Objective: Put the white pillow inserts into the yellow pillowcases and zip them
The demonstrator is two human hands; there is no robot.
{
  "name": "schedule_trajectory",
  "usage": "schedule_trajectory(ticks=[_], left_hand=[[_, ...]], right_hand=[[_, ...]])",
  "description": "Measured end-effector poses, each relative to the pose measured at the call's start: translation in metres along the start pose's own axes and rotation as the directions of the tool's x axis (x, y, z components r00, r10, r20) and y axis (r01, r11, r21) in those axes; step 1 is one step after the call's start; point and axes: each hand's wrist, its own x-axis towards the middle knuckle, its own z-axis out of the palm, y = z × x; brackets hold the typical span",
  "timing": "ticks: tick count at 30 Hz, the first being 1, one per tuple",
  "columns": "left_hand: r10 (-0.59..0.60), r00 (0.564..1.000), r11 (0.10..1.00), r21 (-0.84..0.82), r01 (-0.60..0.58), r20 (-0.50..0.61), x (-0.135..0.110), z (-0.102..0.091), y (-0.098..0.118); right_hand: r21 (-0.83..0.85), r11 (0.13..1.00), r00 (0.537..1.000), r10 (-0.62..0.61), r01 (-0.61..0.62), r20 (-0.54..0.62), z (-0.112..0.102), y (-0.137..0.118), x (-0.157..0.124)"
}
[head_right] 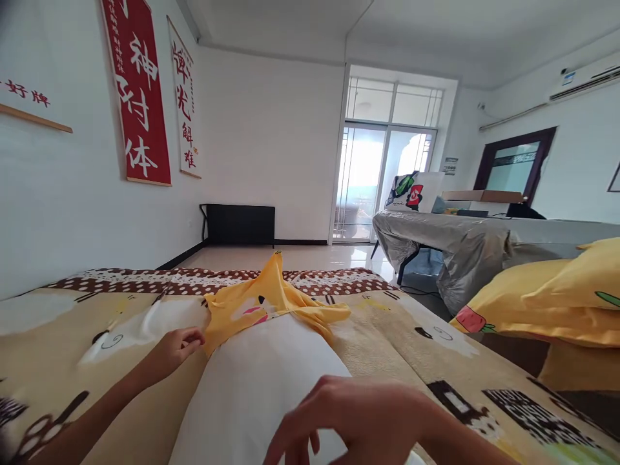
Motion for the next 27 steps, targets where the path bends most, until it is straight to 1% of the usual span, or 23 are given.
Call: schedule_trajectory(ticks=[1, 2, 3, 4, 5, 6, 7, 8, 9, 10, 12, 13, 16, 18, 20, 23, 27], left_hand=[[0.045, 0.999, 0.999, 0.015, -0.045, -0.021, 0.003, 0.008, 0.017], [0.100, 0.994, 0.994, 0.047, -0.098, -0.036, 0.006, 0.018, 0.034], [0.159, 0.987, 0.983, 0.100, -0.155, -0.034, 0.007, 0.030, 0.049], [0.213, 0.977, 0.964, 0.166, -0.209, -0.007, 0.008, 0.042, 0.061], [0.255, 0.966, 0.938, 0.233, -0.257, 0.041, 0.007, 0.055, 0.072], [0.278, 0.955, 0.908, 0.296, -0.295, 0.099, 0.007, 0.066, 0.080], [0.287, 0.945, 0.879, 0.349, -0.324, 0.155, 0.007, 0.076, 0.087], [0.286, 0.939, 0.856, 0.388, -0.341, 0.193, 0.007, 0.085, 0.091], [0.280, 0.937, 0.840, 0.419, -0.344, 0.209, 0.008, 0.091, 0.094], [0.275, 0.940, 0.829, 0.445, -0.339, 0.202, 0.010, 0.096, 0.096], [0.281, 0.947, 0.812, 0.487, -0.321, 0.156, 0.016, 0.100, 0.097], [0.286, 0.950, 0.804, 0.507, -0.311, 0.129, 0.020, 0.101, 0.096], [0.275, 0.959, 0.785, 0.562, -0.261, 0.061, 0.033, 0.098, 0.094], [0.236, 0.971, 0.784, 0.586, -0.206, 0.026, 0.041, 0.096, 0.092], [0.202, 0.979, 0.788, 0.595, -0.160, -0.004, 0.049, 0.098, 0.091], [0.196, 0.980, 0.789, 0.599, -0.134, -0.039, 0.060, 0.105, 0.093], [0.254, 0.966, 0.788, 0.592, -0.172, -0.058, 0.065, 0.114, 0.108]], right_hand=[[0.020, 1.000, 0.997, 0.004, -0.003, -0.072, -0.009, 0.000, 0.000], [0.002, 1.000, 0.986, 0.029, -0.029, -0.162, -0.016, 0.006, 0.002], [-0.041, 0.996, 0.961, 0.064, -0.078, -0.267, -0.021, 0.018, 0.005], [-0.095, 0.984, 0.925, 0.104, -0.148, -0.366, -0.024, 0.034, 0.010], [-0.146, 0.963, 0.877, 0.138, -0.228, -0.461, -0.025, 0.053, 0.016], [-0.200, 0.930, 0.819, 0.152, -0.308, -0.553, -0.025, 0.073, 0.021], [-0.250, 0.889, 0.766, 0.155, -0.383, -0.623, -0.024, 0.093, 0.027], [-0.292, 0.846, 0.730, 0.155, -0.446, -0.665, -0.023, 0.111, 0.033], [-0.331, 0.811, 0.718, 0.148, -0.482, -0.681, -0.021, 0.126, 0.040], [-0.359, 0.786, 0.715, 0.146, -0.503, -0.683, -0.019, 0.139, 0.047], [-0.380, 0.758, 0.706, 0.146, -0.530, -0.693, -0.015, 0.156, 0.065], [-0.374, 0.748, 0.688, 0.149, -0.548, -0.710, -0.013, 0.162, 0.076], [-0.330, 0.718, 0.609, 0.163, -0.613, -0.776, -0.011, 0.172, 0.111], [-0.304, 0.706, 0.572, 0.173, -0.640, -0.802, -0.011, 0.176, 0.130], [-0.280, 0.694, 0.533, 0.176, -0.663, -0.828, -0.011, 0.180, 0.145], [-0.253, 0.669, 0.466, 0.158, -0.699, -0.871, -0.009, 0.186, 0.155], [-0.224, 0.625, 0.364, 0.104, -0.747, -0.925, -0.006, 0.194, 0.150]])
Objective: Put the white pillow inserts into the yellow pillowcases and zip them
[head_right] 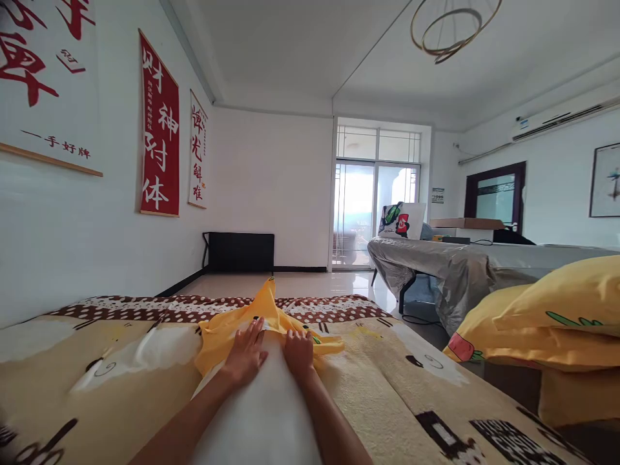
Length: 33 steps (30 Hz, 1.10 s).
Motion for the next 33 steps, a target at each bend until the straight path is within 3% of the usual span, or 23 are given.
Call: schedule_trajectory(ticks=[3, 6, 8, 11, 13, 14, 17, 19, 21, 24, 26, 27, 28, 30, 31, 33], left_hand=[[0.026, 0.995, 1.000, -0.011, -0.027, -0.101, -0.008, -0.009, 0.009], [0.088, 0.961, 0.996, -0.001, -0.091, -0.263, -0.037, -0.018, 0.007], [0.152, 0.931, 0.987, 0.002, -0.161, -0.333, -0.065, -0.019, 0.000], [0.257, 0.908, 0.959, -0.026, -0.281, -0.331, -0.106, -0.018, -0.010], [0.333, 0.879, 0.932, -0.020, -0.361, -0.342, -0.124, -0.021, -0.013], [0.360, 0.856, 0.921, -0.006, -0.390, -0.371, -0.128, -0.024, -0.013], [0.363, 0.779, 0.910, 0.016, -0.414, -0.512, -0.120, -0.043, -0.005], [0.315, 0.772, 0.925, -0.002, -0.379, -0.552, -0.099, -0.056, 0.005], [0.249, 0.816, 0.950, -0.032, -0.311, -0.522, -0.071, -0.060, 0.015], [0.170, 0.910, 0.966, -0.118, -0.229, -0.377, -0.029, -0.051, 0.025], [0.150, 0.941, 0.961, -0.178, -0.211, -0.304, -0.011, -0.042, 0.025], [0.134, 0.945, 0.958, -0.207, -0.201, -0.297, -0.007, -0.038, 0.023], [0.111, 0.944, 0.954, -0.234, -0.189, -0.310, -0.007, -0.037, 0.020], [0.046, 0.931, 0.946, -0.284, -0.157, -0.361, -0.017, -0.041, 0.012], [0.010, 0.918, 0.938, -0.315, -0.147, -0.396, -0.025, -0.046, 0.007], [-0.036, 0.864, 0.894, -0.402, -0.197, -0.502, -0.046, -0.061, -0.002]], right_hand=[[-0.015, 0.999, 0.992, 0.048, -0.050, -0.117, 0.000, 0.017, -0.005], [0.012, 0.999, 0.974, 0.040, -0.038, -0.221, 0.001, 0.036, -0.013], [0.039, 0.998, 0.960, -0.043, 0.057, -0.278, 0.002, 0.045, -0.021], [0.063, 0.968, 0.917, -0.207, 0.242, -0.340, -0.002, 0.048, -0.033], [0.062, 0.920, 0.854, -0.331, 0.386, -0.401, -0.010, 0.042, -0.041], [0.050, 0.882, 0.798, -0.399, 0.469, -0.451, -0.015, 0.036, -0.045], [-0.019, 0.725, 0.588, -0.574, 0.689, -0.569, -0.034, 0.010, -0.057], [-0.054, 0.653, 0.505, -0.632, 0.755, -0.588, -0.045, -0.009, -0.066], [-0.089, 0.600, 0.442, -0.674, 0.795, -0.592, -0.052, -0.024, -0.076], [-0.128, 0.524, 0.375, -0.739, 0.842, -0.559, -0.056, -0.031, -0.090], [-0.123, 0.499, 0.384, -0.782, 0.858, -0.491, -0.057, -0.026, -0.099], [-0.103, 0.510, 0.418, -0.791, 0.854, -0.446, -0.058, -0.020, -0.102], [-0.062, 0.538, 0.477, -0.789, 0.841, -0.389, -0.061, -0.013, -0.104], [0.115, 0.632, 0.640, -0.737, 0.767, -0.218, -0.069, 0.004, -0.104], [0.246, 0.680, 0.717, -0.689, 0.691, -0.109, -0.075, 0.013, -0.101], [0.490, 0.744, 0.824, -0.560, 0.454, 0.088, -0.085, 0.031, -0.090]])
